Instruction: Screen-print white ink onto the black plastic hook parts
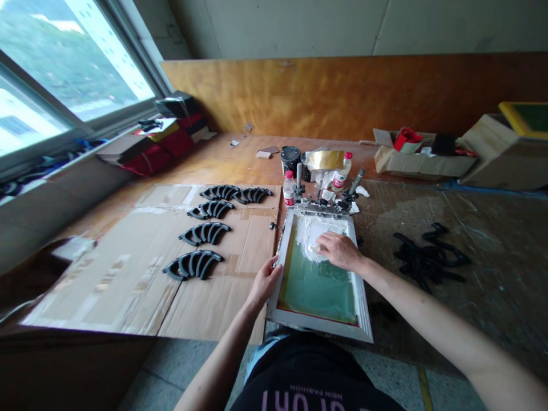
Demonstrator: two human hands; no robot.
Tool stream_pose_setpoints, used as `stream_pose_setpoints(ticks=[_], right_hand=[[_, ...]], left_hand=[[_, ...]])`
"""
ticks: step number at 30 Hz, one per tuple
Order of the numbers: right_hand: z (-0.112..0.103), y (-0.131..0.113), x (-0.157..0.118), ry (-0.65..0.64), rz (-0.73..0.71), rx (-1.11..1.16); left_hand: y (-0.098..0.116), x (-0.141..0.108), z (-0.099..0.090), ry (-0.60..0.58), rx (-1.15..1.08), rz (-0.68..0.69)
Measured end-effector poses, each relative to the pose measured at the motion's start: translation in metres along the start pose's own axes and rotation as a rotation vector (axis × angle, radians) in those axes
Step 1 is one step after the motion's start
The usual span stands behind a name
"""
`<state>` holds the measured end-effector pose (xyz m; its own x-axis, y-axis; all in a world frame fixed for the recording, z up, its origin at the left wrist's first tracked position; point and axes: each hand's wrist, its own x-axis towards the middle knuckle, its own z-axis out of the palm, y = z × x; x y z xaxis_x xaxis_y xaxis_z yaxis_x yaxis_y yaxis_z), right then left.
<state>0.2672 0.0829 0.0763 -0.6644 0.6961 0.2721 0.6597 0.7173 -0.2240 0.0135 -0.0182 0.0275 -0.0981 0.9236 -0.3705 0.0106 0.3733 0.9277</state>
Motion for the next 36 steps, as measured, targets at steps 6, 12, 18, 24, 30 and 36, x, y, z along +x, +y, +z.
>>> stream_pose_setpoints(ticks=[6,12,18,24,30,36], right_hand=[[-0.023,0.052,0.063,0.138,0.240,-0.074],[-0.049,0.114,0.010,0.485,0.635,-0.115],[0.022,0.085,-0.049,0.161,0.529,0.127],[0.047,0.002,-0.040,0.106,0.379,0.028],[0.031,-0.056,-0.056,0.094,0.119,0.114],[0.015,0.050,-0.191,-0.013,1.146,-0.181]], left_hand=[[0.048,-0.019,-0.006,-0.052,-0.043,0.043],[0.117,-0.014,-0.002,-0.019,-0.140,0.306],[0.157,0.017,0.024,-0.042,-0.389,0.412],[0.076,-0.003,0.066,-0.128,-0.424,-0.093],[0.011,-0.007,0.058,-0.193,-0.270,-0.319],[-0.004,0.076,-0.060,0.071,0.798,-0.126]])
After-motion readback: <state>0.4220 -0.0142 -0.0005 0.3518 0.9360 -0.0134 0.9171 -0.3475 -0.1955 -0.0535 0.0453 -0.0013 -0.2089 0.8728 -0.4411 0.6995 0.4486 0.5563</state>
